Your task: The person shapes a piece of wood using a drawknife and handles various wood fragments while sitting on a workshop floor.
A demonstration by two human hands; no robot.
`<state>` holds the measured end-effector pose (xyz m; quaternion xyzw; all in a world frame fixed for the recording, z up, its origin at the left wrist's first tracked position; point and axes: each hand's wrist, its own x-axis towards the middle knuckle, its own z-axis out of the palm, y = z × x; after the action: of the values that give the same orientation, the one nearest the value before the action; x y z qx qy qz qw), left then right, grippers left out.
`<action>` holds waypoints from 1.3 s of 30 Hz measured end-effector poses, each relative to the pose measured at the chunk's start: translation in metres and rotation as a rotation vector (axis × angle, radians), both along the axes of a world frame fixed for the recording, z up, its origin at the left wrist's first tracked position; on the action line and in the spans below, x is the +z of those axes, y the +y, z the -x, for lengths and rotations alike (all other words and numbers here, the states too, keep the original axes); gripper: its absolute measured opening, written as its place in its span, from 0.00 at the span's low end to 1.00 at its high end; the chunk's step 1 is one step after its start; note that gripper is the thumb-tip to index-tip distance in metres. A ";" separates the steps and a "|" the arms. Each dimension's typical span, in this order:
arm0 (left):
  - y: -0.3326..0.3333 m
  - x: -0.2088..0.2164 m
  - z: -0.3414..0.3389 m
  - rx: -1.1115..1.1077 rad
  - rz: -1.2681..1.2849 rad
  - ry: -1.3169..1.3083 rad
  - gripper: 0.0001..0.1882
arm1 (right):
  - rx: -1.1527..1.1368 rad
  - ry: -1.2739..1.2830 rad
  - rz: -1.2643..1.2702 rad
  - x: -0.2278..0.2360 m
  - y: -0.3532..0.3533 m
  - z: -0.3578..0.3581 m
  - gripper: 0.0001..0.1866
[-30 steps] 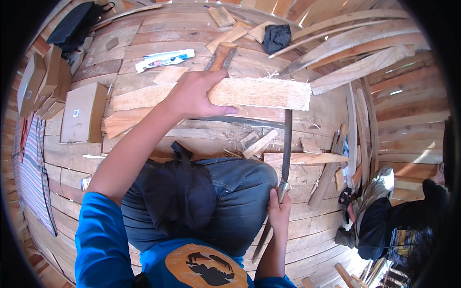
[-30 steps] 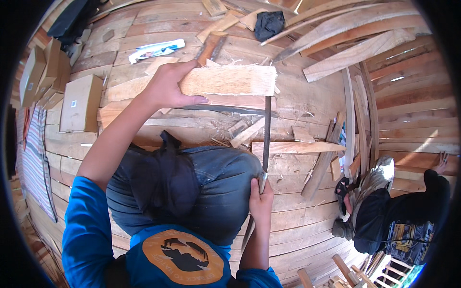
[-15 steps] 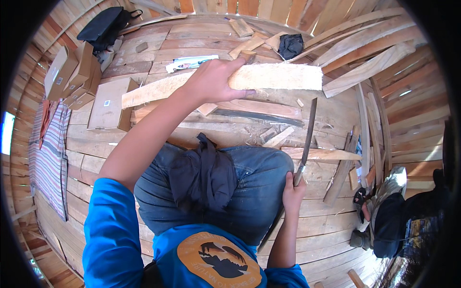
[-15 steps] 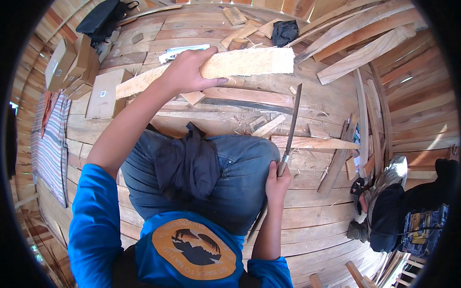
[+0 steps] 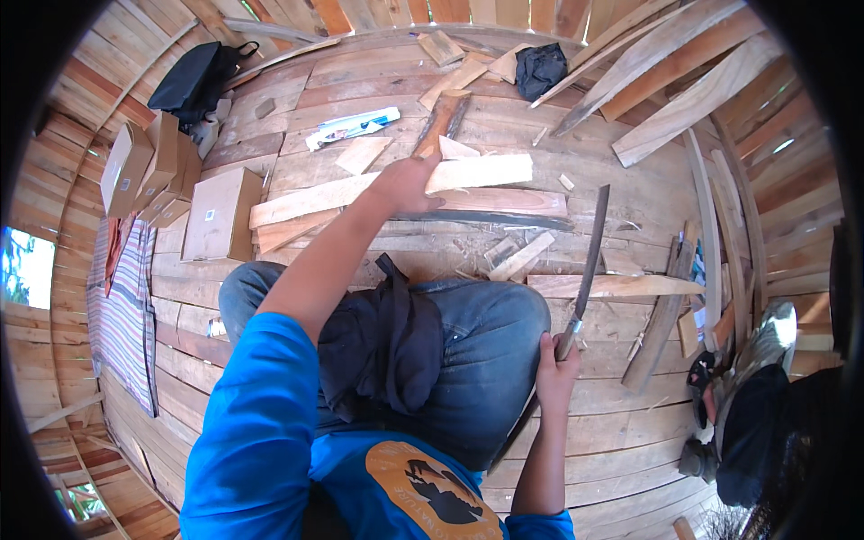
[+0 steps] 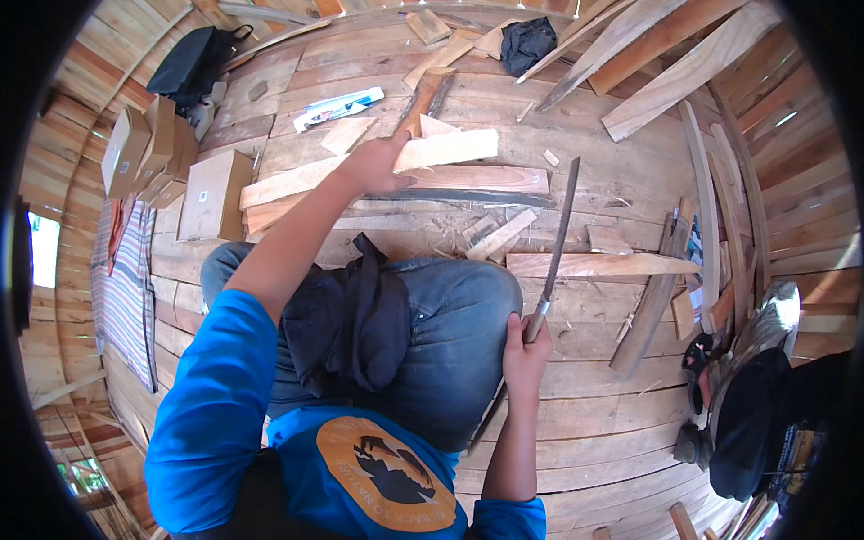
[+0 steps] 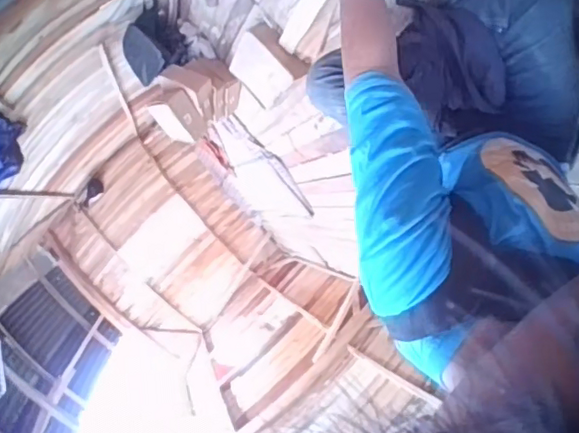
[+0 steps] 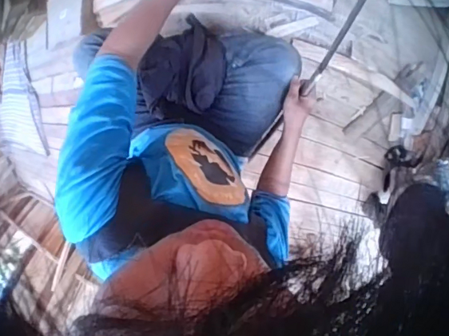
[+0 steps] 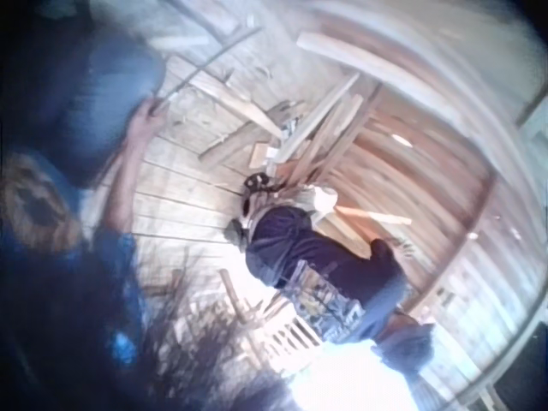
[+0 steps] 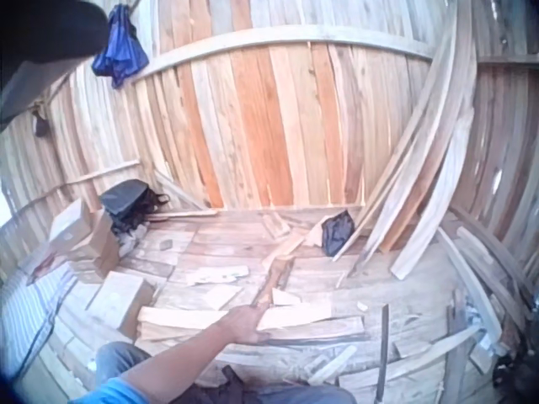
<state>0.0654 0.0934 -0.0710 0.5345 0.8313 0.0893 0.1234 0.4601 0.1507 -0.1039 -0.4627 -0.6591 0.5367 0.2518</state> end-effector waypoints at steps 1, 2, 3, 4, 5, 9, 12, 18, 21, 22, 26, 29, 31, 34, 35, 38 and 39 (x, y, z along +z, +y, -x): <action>0.001 0.016 0.002 0.013 0.035 -0.067 0.41 | -0.001 -0.018 0.020 -0.002 0.003 -0.002 0.15; -0.001 0.031 0.007 0.032 0.071 -0.128 0.41 | 0.003 -0.030 0.042 -0.002 0.005 -0.001 0.15; -0.005 0.038 0.011 0.002 0.050 -0.144 0.40 | 0.009 -0.039 0.065 -0.004 0.006 0.000 0.15; -0.011 0.041 0.011 -0.031 0.026 -0.165 0.39 | 0.018 -0.033 -0.029 -0.013 0.007 -0.003 0.14; -0.018 0.046 0.010 -0.063 0.004 -0.189 0.39 | 0.004 -0.055 0.034 -0.014 0.009 -0.003 0.15; -0.053 0.080 0.000 -0.154 0.030 -0.258 0.37 | 0.062 -0.080 0.268 0.007 0.038 0.010 0.14; -0.070 0.127 0.023 0.038 -0.103 -0.302 0.37 | 0.199 -0.129 0.373 0.051 0.070 0.061 0.13; -0.121 0.173 0.066 0.101 -0.484 -0.166 0.39 | 0.627 -0.291 0.453 0.059 0.068 0.215 0.10; -0.124 0.170 0.062 0.109 -0.508 -0.205 0.41 | 0.808 -0.541 0.001 0.017 0.046 0.271 0.17; -0.124 0.167 0.063 0.095 -0.543 -0.208 0.41 | 0.850 -0.594 -0.141 -0.011 0.044 0.285 0.20; -0.139 0.163 0.061 0.133 -0.610 -0.238 0.41 | 0.867 -0.756 -0.255 -0.021 -0.003 0.341 0.28; -0.138 0.160 0.056 0.066 -0.666 -0.201 0.42 | 0.867 -0.767 -0.251 -0.041 -0.003 0.358 0.30; -0.140 0.153 0.055 0.050 -0.700 -0.229 0.42 | 0.885 -0.740 -0.254 -0.045 -0.005 0.369 0.30; -0.140 0.149 0.055 0.033 -0.711 -0.293 0.42 | 0.910 -0.612 -0.336 -0.033 -0.016 0.376 0.30; -0.137 0.147 0.054 0.021 -0.709 -0.314 0.41 | 0.909 -0.584 -0.350 -0.040 -0.014 0.376 0.30; -0.133 0.140 0.054 -0.031 -0.767 -0.324 0.41 | 0.899 -0.631 -0.341 -0.044 -0.009 0.376 0.30; -0.132 0.138 0.054 -0.044 -0.771 -0.337 0.41 | 0.890 -0.644 -0.336 -0.042 -0.007 0.375 0.29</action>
<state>0.0116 -0.0384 0.0674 0.5369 0.6939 0.4772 0.0504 0.0851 0.1440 -0.1456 -0.2344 -0.9101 0.3110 -0.1416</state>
